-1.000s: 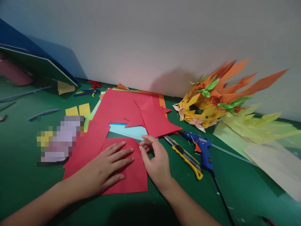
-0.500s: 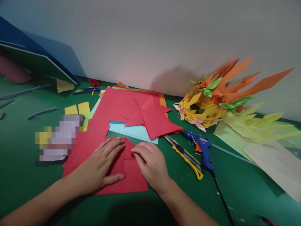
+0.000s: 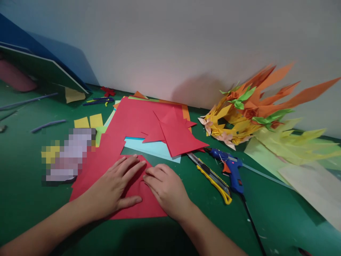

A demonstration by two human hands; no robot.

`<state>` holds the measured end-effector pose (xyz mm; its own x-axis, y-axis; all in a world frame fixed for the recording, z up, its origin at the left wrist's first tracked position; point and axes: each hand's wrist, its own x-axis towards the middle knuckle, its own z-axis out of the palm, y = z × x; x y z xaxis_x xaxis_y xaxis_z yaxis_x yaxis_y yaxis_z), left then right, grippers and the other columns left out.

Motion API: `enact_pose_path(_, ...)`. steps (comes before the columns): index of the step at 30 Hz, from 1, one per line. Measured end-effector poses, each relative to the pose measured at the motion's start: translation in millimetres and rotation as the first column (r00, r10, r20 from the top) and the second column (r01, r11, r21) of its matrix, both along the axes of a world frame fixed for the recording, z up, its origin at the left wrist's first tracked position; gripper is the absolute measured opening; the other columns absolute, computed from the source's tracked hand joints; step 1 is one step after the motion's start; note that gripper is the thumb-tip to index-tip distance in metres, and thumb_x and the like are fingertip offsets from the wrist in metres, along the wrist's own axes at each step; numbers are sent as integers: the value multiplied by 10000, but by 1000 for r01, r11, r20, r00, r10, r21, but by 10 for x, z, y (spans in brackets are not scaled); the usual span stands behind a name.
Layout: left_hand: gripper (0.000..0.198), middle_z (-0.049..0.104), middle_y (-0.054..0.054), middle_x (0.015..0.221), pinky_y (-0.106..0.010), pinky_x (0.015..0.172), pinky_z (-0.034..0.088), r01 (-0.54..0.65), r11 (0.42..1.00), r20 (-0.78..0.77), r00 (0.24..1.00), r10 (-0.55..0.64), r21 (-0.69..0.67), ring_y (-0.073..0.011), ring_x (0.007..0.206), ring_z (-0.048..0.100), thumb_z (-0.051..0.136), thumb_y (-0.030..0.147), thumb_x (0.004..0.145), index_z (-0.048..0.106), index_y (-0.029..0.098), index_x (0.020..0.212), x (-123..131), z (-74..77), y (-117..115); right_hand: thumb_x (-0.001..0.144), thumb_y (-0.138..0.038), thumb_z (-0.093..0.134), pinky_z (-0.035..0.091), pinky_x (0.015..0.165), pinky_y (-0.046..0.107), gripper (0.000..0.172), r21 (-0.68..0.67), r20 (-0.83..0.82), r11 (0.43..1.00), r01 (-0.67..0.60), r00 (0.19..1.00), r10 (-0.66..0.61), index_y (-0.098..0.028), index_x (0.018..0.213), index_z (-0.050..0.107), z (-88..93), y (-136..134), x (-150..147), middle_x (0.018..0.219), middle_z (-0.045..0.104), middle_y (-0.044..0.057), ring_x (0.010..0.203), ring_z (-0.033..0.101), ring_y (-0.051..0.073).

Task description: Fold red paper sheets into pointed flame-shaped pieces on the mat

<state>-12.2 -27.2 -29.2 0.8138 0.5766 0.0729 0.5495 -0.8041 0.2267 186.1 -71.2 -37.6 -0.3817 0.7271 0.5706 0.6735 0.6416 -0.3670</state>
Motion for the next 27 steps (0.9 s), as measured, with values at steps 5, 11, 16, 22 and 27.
enact_pose_path(5,743,505,-156,1361,-532,1108,294,6,1000,-11,1000,-5,14,-344,1326,385,560,564,845,357,149,1428,-6,-13,2,972,-165,416,517,721,316,288,-14,13,1000,-2,1000,2,-116,921,696,-5,-3,-1,941,712,96,789,555,199)
enact_pose_path(11,702,471,-135,1408,-516,1120,275,6,1000,8,1000,-6,-5,-326,1327,390,540,572,851,400,165,1406,-7,-13,9,962,-155,433,519,717,331,269,-39,4,999,-9,1000,9,-113,932,698,-25,4,0,959,705,113,811,555,209)
enact_pose_path(16,750,395,-126,1481,-501,1128,262,19,1000,-24,1000,-18,23,-321,1359,348,504,613,857,377,132,1418,-5,-23,15,959,-148,437,516,728,331,259,-41,17,999,-27,999,28,-119,948,694,-37,7,3,947,702,106,815,569,207)
enact_pose_path(22,761,386,-116,1486,-477,1129,253,21,998,-48,999,-18,67,-304,1369,341,464,637,864,380,123,1419,-6,-36,8,952,-139,446,521,724,342,249,-45,21,998,-38,999,39,-122,964,694,-23,7,13,930,702,107,807,568,206)
enact_pose_path(27,749,377,-109,1490,-458,1140,228,23,996,-55,998,-19,89,-295,1367,349,454,643,865,393,138,1415,-5,-28,7,948,-141,452,519,731,343,245,-54,26,998,-28,999,29,-118,966,696,-28,-2,6,931,700,107,811,562,210)
